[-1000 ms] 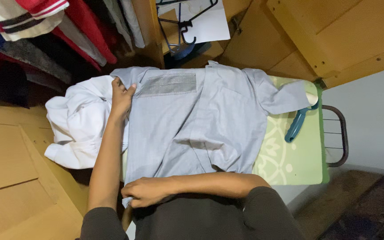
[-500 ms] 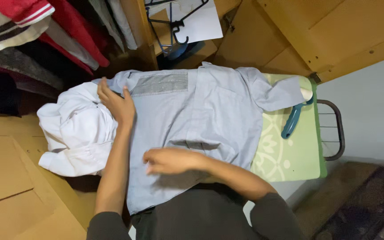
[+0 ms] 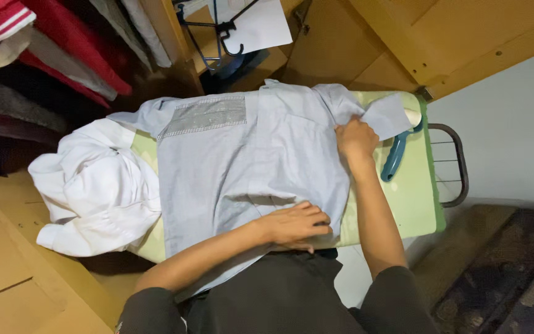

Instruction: The person lays a light gray shirt flat on an ironing board and uses a lint roller to roll over the fabric repeatedly. The person then folds the shirt in half and continues rolling the surface with the lint roller.

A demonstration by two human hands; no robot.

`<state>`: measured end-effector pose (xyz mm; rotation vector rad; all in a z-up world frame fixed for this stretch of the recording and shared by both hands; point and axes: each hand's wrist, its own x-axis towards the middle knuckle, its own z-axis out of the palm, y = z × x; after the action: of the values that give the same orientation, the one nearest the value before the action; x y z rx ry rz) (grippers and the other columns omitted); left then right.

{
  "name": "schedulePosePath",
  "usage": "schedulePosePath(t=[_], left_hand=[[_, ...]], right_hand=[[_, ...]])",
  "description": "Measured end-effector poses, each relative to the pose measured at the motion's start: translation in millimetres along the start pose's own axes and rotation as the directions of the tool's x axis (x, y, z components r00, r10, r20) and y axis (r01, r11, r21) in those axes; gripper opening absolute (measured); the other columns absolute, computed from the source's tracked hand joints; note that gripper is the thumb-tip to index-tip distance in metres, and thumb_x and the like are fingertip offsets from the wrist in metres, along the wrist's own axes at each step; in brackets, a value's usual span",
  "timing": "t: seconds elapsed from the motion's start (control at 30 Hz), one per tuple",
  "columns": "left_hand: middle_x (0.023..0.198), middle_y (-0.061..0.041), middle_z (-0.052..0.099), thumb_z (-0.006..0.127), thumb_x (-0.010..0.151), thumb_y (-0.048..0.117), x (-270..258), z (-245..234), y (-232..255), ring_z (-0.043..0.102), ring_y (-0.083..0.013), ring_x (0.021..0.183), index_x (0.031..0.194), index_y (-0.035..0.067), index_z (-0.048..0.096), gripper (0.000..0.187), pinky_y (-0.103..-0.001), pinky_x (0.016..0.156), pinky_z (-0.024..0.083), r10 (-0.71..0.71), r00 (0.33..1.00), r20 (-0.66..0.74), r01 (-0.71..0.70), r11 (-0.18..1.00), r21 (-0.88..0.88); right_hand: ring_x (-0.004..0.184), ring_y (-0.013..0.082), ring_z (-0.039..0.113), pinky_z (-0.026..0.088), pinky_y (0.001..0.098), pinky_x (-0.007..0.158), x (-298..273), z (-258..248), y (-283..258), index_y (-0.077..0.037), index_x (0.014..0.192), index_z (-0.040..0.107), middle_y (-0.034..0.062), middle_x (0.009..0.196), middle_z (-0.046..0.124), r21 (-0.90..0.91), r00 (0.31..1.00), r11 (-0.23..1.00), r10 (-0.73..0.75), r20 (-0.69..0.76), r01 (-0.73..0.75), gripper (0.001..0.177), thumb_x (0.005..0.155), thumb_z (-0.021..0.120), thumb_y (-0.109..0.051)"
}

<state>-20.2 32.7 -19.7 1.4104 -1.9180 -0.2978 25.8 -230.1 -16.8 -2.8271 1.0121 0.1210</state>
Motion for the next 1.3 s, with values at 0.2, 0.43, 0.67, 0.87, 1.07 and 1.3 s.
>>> schedulePosePath(t=[0.2, 0.43, 0.67, 0.87, 1.07, 1.3], left_hand=[[0.113, -0.005, 0.059, 0.06, 0.094, 0.014, 2, 30, -7, 0.058, -0.0223, 0.109, 0.124, 0.01, 0.059, 0.03, -0.037, 0.095, 0.042, -0.056, 0.995, 0.084, 0.022, 0.935, 0.355], [0.107, -0.015, 0.056, 0.062, 0.098, 0.009, 27, 47, -1, 0.058, -0.0325, 0.104, 0.113, 0.003, 0.056, 0.018, -0.043, 0.092, 0.046, -0.225, 0.962, -0.155, 0.186, 0.955, -0.23], [0.108, -0.018, 0.054, 0.062, 0.102, 0.016, 66, 68, 21, 0.056, -0.0344, 0.099, 0.114, -0.001, 0.053, 0.022, -0.042, 0.09, 0.047, -0.579, 0.777, -0.248, 0.285, 0.674, -0.681], [0.115, -0.019, 0.054, 0.062, 0.102, 0.016, 82, 70, 27, 0.056, -0.036, 0.106, 0.118, -0.003, 0.052, 0.026, -0.041, 0.094, 0.047, -0.543, 0.786, -0.295, 0.269, 0.731, -0.627], [0.117, -0.019, 0.057, 0.071, 0.085, 0.026, 43, 57, 25, 0.055, -0.036, 0.11, 0.123, -0.001, 0.056, 0.049, -0.048, 0.094, 0.043, -0.183, 0.967, -0.176, 0.194, 0.98, 0.048], [0.116, -0.016, 0.058, 0.067, 0.084, 0.016, 2, 62, 7, 0.057, -0.0352, 0.109, 0.118, 0.004, 0.057, 0.038, -0.046, 0.093, 0.046, -0.276, 0.961, -0.031, 0.273, 0.922, 0.275]], right_hand=[[0.106, 0.0456, 0.067, 0.051, 0.0534, 0.091, 4, 10, 7, 0.001, 0.124, 0.059, 0.0276, 0.117, 0.068, -0.035, 0.991, 0.99, 0.136, -0.004, -0.137, 0.057, 0.093, 0.072, -0.045], [0.111, 0.0477, 0.056, 0.048, 0.0504, 0.094, 11, 25, 17, 0.001, 0.127, 0.048, 0.0255, 0.123, 0.052, 0.389, 0.945, 0.912, 0.004, -0.327, 0.131, 0.061, 0.081, 0.086, -0.012], [0.114, 0.0332, 0.059, 0.048, 0.0421, 0.101, 34, 6, 35, -0.005, 0.121, 0.056, 0.0161, 0.119, 0.056, 0.558, 0.951, 0.798, -0.056, -0.305, 0.226, 0.045, 0.081, 0.075, 0.005], [0.121, 0.0377, 0.054, 0.043, 0.0451, 0.107, 45, 0, 37, -0.003, 0.118, 0.06, 0.019, 0.123, 0.054, 0.455, 0.844, 0.762, -0.217, -0.49, 0.46, 0.039, 0.085, 0.075, 0.009], [0.122, 0.0431, 0.052, 0.044, 0.0473, 0.107, 41, 9, 34, -0.001, 0.122, 0.057, 0.0224, 0.127, 0.05, 0.436, 0.87, 0.795, -0.22, -0.441, 0.422, 0.037, 0.091, 0.076, -0.001], [0.108, 0.057, 0.058, 0.05, 0.0578, 0.091, 15, 1, 15, 0.001, 0.137, 0.04, 0.0337, 0.13, 0.044, 0.332, 0.971, 0.938, -0.016, -0.24, 0.097, 0.059, 0.092, 0.075, -0.015]])
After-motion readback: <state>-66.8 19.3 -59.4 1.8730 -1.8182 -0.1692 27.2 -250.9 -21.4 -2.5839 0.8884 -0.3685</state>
